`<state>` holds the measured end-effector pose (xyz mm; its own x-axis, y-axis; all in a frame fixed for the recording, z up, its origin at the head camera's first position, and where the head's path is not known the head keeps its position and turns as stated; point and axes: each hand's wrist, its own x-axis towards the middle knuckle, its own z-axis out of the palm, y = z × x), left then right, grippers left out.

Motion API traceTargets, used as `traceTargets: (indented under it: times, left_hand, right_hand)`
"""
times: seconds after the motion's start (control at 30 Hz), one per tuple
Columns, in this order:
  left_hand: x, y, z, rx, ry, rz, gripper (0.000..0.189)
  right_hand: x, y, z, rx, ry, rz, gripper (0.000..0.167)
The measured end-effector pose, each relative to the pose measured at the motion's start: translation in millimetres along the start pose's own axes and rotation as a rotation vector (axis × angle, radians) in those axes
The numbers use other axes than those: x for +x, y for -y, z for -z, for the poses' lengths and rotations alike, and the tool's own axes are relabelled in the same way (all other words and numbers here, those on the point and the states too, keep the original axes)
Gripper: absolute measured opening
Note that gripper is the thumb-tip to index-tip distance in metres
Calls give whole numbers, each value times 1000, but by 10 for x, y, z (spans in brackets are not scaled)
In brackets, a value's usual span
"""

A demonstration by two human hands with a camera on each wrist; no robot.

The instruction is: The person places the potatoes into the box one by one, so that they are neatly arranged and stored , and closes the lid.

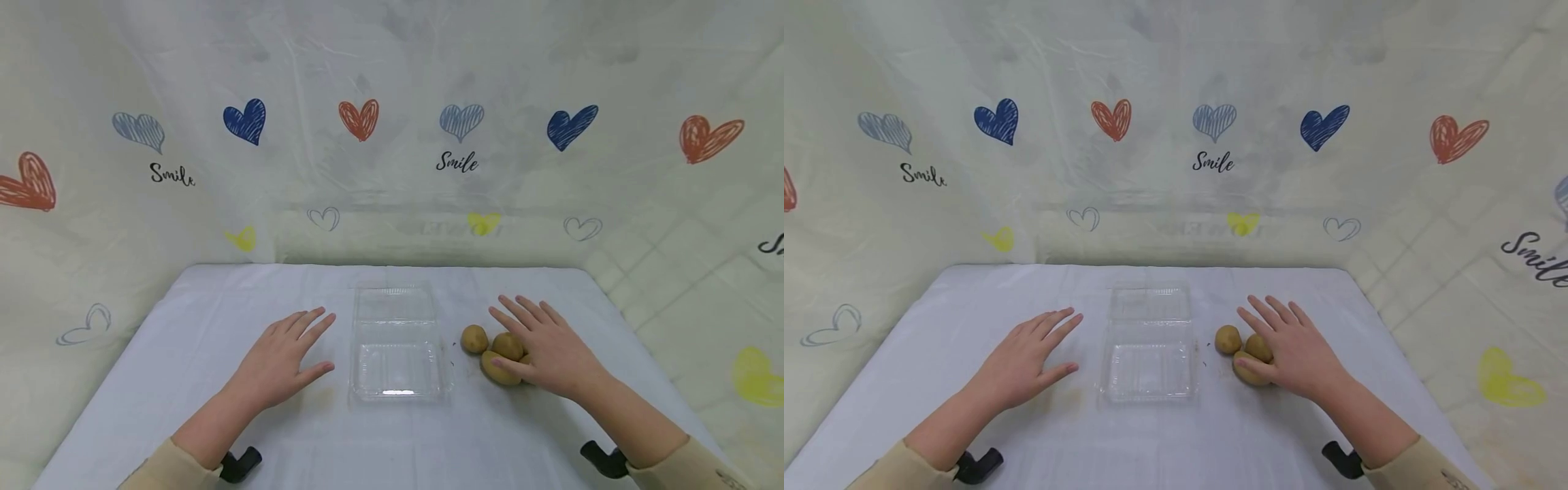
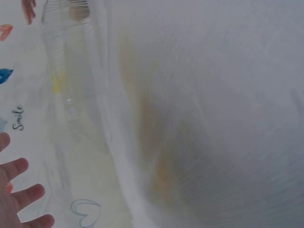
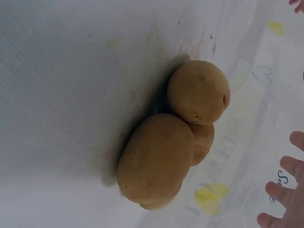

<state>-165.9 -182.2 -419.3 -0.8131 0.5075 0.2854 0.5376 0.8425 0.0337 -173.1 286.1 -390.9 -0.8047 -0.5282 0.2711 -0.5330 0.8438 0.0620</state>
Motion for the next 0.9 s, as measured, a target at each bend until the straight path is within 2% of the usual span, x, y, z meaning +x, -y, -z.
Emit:
traceTargets:
  times: [0.37,0.6,0.9]
  left_hand:
    - [13,-11,-71,-42,-14,-6,77]
    - [17,-15,-94,-37,6,0,77]
    - [46,-34,-94,-53,27,-3,76]
  right_hand:
    - [35,-21,-37,31,29,-7,78]
    - [61,-35,-44,42,78,-33,78]
    - [101,11,-37,41,76,-25,76]
